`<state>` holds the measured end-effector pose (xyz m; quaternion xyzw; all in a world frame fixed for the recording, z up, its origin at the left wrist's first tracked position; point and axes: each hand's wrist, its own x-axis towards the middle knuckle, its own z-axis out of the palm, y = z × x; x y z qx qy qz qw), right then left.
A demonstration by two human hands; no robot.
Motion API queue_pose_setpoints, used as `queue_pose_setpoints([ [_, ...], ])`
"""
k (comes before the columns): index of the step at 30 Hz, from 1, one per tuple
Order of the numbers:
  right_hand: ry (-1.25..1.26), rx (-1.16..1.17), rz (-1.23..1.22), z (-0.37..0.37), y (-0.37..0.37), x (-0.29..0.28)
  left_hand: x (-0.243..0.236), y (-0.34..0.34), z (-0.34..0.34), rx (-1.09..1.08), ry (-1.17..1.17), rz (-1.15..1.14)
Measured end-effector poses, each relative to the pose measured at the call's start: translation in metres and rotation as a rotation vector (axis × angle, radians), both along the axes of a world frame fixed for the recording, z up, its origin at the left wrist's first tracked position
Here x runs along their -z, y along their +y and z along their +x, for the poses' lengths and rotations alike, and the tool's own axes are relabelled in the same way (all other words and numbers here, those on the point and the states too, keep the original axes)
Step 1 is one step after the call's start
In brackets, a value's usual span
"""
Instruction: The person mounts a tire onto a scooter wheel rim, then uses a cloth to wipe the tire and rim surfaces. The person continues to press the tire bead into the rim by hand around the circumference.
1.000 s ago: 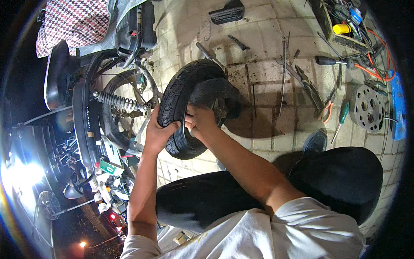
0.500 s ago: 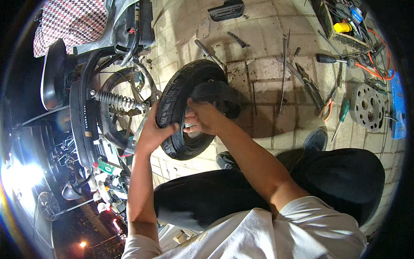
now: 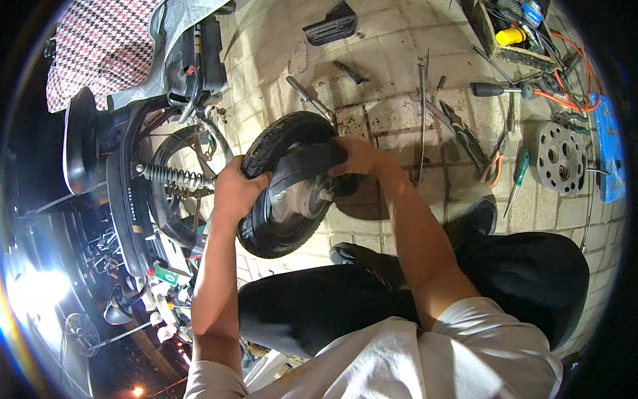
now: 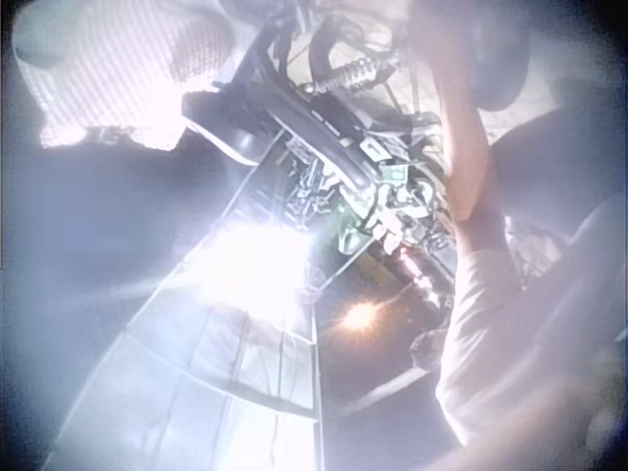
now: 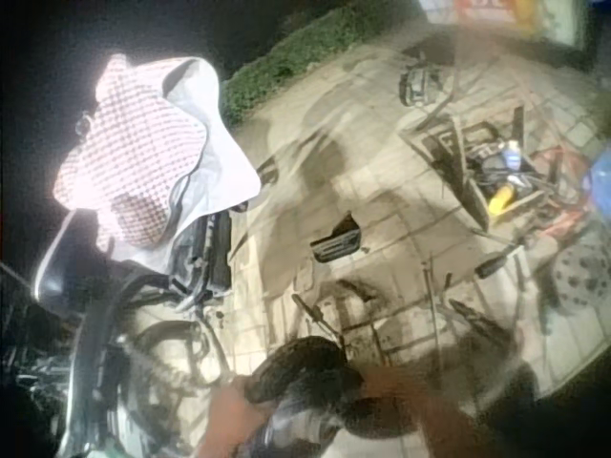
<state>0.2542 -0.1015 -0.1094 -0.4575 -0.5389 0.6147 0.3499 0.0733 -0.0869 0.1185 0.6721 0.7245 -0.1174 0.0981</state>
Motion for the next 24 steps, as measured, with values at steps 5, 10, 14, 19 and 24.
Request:
queue_pose_setpoints([
  [5,-0.141,0.014,-0.125,0.019,0.011,-0.002,-0.012,-0.028,-0.012,-0.110,-0.181,0.036],
  [10,-0.181,0.201,0.588,0.007,0.037,-0.064,-0.005,-0.070,-0.047,-0.308,-0.628,0.199],
  [14,-0.296,0.428,0.583,-0.047,0.039,-0.079,0.010,-0.085,-0.073,-0.318,-0.500,0.086],
  [19,-0.219,0.507,0.320,-0.087,0.024,-0.090,0.009,-0.059,-0.092,-0.239,-0.585,0.019],
  [24,-0.156,0.325,0.159,-0.058,0.009,-0.115,0.020,-0.021,-0.090,-0.378,-0.820,-0.025],
])
